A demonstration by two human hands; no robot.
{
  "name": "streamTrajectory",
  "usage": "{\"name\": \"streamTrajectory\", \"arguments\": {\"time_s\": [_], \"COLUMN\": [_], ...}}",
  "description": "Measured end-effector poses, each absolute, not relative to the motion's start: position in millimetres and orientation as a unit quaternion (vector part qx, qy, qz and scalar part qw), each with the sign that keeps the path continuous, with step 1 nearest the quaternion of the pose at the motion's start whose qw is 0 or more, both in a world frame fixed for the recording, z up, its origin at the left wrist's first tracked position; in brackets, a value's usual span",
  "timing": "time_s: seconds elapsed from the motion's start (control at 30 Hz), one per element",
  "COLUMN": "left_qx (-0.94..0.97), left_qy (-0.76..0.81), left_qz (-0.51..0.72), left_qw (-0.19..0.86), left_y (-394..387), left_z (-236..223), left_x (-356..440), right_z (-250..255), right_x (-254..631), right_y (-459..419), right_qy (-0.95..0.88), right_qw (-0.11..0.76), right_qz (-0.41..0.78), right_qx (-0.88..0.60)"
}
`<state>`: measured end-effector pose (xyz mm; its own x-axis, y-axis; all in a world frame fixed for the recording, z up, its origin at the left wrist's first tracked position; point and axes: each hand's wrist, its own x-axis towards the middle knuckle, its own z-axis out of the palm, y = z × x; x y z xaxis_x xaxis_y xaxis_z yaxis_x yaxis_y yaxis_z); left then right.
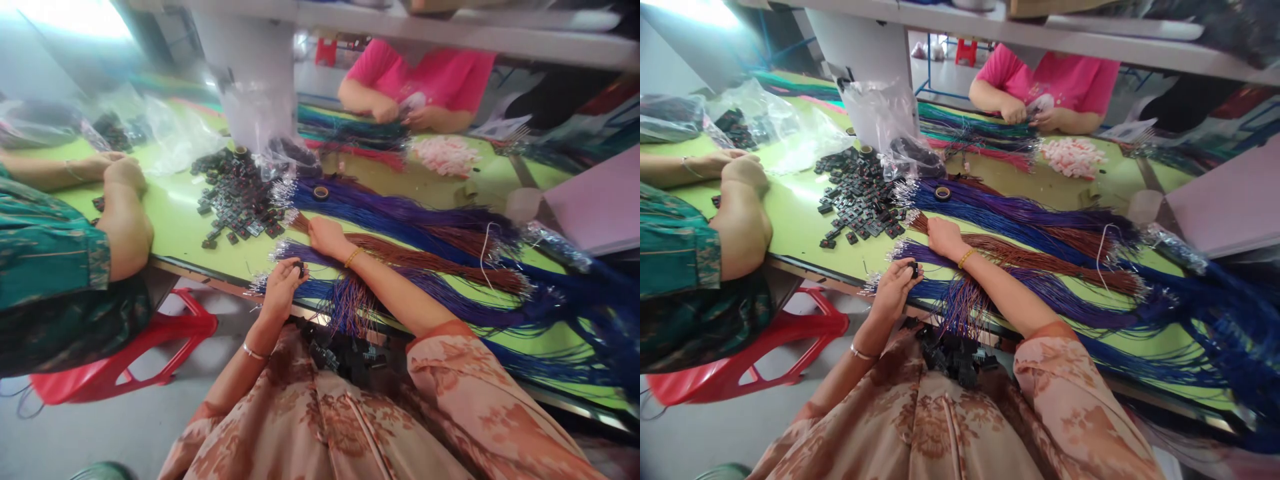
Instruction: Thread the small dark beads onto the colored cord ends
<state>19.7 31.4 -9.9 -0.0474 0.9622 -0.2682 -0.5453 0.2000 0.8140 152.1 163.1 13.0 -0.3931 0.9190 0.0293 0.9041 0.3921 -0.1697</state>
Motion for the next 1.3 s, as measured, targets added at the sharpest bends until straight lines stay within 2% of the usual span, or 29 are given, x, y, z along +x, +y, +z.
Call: {"name": "streamTrajectory", "arguments": {"time_s": [0.13, 0.37, 0.47, 0.63, 0.83, 0.97, 1.3], "left_qx": [0.253, 0.251, 0.250, 0.251, 0.248, 0.251, 0.247], "left_qy": [0.431, 0.431, 0.431, 0.429, 0.426, 0.427, 0.420], "left_qz": [0.575, 0.578, 0.575, 0.575, 0.579, 0.580, 0.584], "left_qw": [0.648, 0.646, 0.649, 0.650, 0.649, 0.647, 0.650], "left_y": [32.3, 32.0, 31.5, 31.0, 30.4, 29.9, 32.3], "left_z": [-10.3, -12.0, -11.2, -9.2, -9.9, -11.5, -12.6], "left_x": [19.6, 20.2, 19.8, 19.7, 19.9, 20.2, 20.8], "right_z": [15.1, 14.0, 16.3, 24.8, 31.9, 31.2, 25.2], "right_x": [157.2, 157.6, 161.0, 157.1, 130.9, 129.7, 169.0], "right_y": [160.7, 164.7, 165.3, 166.4, 172.1, 168.3, 109.8], "right_qy": [-0.836, -0.837, -0.826, -0.818, -0.815, -0.801, -0.793], "right_qw": [0.068, 0.032, 0.049, 0.131, 0.278, 0.328, 0.271], "right_qz": [0.058, 0.048, 0.059, 0.112, 0.218, 0.267, 0.321], "right_qx": [-0.541, -0.545, -0.559, -0.548, -0.459, -0.424, -0.441]}}
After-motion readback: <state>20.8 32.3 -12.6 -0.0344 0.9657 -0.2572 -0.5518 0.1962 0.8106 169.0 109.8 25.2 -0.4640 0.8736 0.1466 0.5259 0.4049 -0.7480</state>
